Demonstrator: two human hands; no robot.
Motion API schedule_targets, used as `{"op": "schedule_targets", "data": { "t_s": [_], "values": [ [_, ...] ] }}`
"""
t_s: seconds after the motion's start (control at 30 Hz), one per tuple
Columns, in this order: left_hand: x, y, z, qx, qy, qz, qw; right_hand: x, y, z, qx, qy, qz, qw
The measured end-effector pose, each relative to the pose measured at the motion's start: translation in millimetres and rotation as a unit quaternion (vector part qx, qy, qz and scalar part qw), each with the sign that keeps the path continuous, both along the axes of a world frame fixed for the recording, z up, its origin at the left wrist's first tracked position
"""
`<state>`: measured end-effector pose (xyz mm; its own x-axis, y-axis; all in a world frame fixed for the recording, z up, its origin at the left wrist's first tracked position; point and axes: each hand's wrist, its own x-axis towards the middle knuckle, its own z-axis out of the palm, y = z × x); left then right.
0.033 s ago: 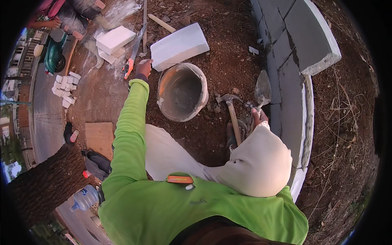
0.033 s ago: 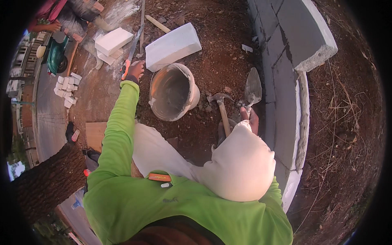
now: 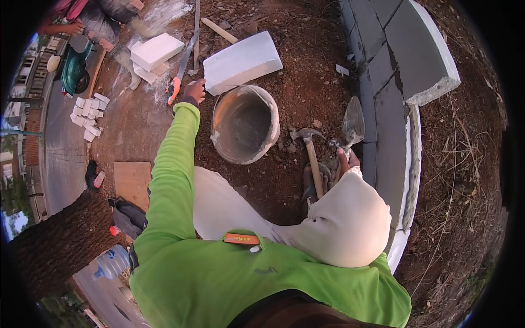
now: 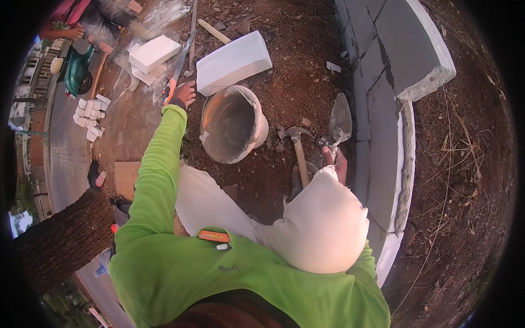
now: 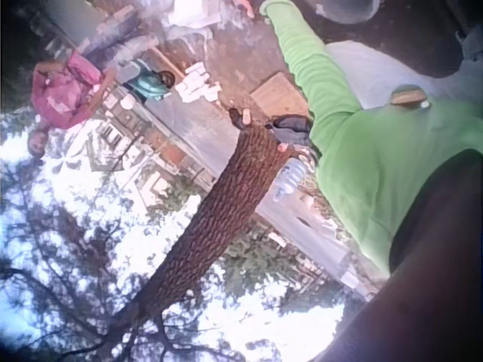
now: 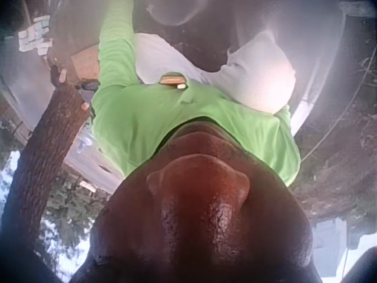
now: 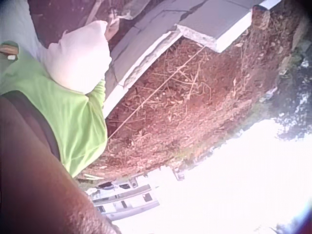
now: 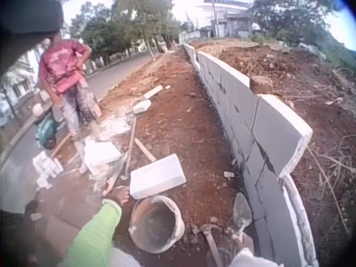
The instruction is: The person constructs a low wall by applying mortar to white blocks using a trowel and tapping the blocks into place with a hammer.
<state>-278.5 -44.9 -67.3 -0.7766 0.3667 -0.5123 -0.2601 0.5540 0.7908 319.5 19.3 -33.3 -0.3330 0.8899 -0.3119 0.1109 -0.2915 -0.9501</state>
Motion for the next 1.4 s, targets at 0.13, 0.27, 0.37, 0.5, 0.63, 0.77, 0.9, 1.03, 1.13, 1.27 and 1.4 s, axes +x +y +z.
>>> {"op": "schedule_targets", "data": {
  "t_s": [0.13, 0.27, 0.37, 0.5, 0.63, 0.77, 0.9, 1.03, 1.13, 1.27, 1.4],
  "values": [
    [-19.9, 10.4, -30.1, 0.034, -0.112, 0.0, 0.993, -1.5, 6.9, -20.0, -0.03, 0.027, 0.025, 0.999],
    [65.4, 162.8, 21.6, 0.164, -0.203, 0.055, 0.964, -5.2, 2.9, -50.1, -0.034, 0.061, -0.081, 0.994],
    [108.2, 202.9, 37.1, 0.111, -0.373, 0.14, 0.91, -0.6, 18.8, -12.8, -0.039, -0.063, -0.036, 0.997],
    [129.1, 223.3, -6.6, 0.063, -0.383, 0.442, 0.809, 2.7, 23.9, -9.4, 0.014, -0.113, -0.002, 0.993],
    [63.3, 230.7, -68.2, 0.05, -0.33, 0.509, 0.794, 14.1, 12.5, -17.3, 0.0, -0.094, -0.021, 0.995],
    [127.1, 226.8, -42.5, 0.02, -0.242, 0.563, 0.79, 31.8, 5.3, -18.7, -0.007, -0.089, -0.03, 0.996],
    [78.1, 219.8, -58.2, 0.108, -0.281, 0.357, 0.884, 46.1, -5.5, -9.2, -0.019, -0.105, -0.044, 0.993],
    [63.0, 251.8, -16.1, 0.125, -0.354, 0.251, 0.892, 52.9, -12.0, -29.1, 0.042, -0.137, -0.09, 0.986],
    [-4.9, 218.9, -29.7, 0.2, -0.253, 0.106, 0.941, 53.5, -6.1, 13.2, -0.023, -0.13, -0.014, 0.991],
    [-3.0, 180.0, -12.9, 0.293, -0.257, 0.098, 0.916, 53.2, -13.8, 9.2, 0.078, -0.119, -0.042, 0.989],
    [68.0, 123.7, 72.2, 0.363, -0.253, 0.138, 0.886, 50.3, -14.8, 19.6, 0.018, -0.108, -0.027, 0.994]
  ]
}}
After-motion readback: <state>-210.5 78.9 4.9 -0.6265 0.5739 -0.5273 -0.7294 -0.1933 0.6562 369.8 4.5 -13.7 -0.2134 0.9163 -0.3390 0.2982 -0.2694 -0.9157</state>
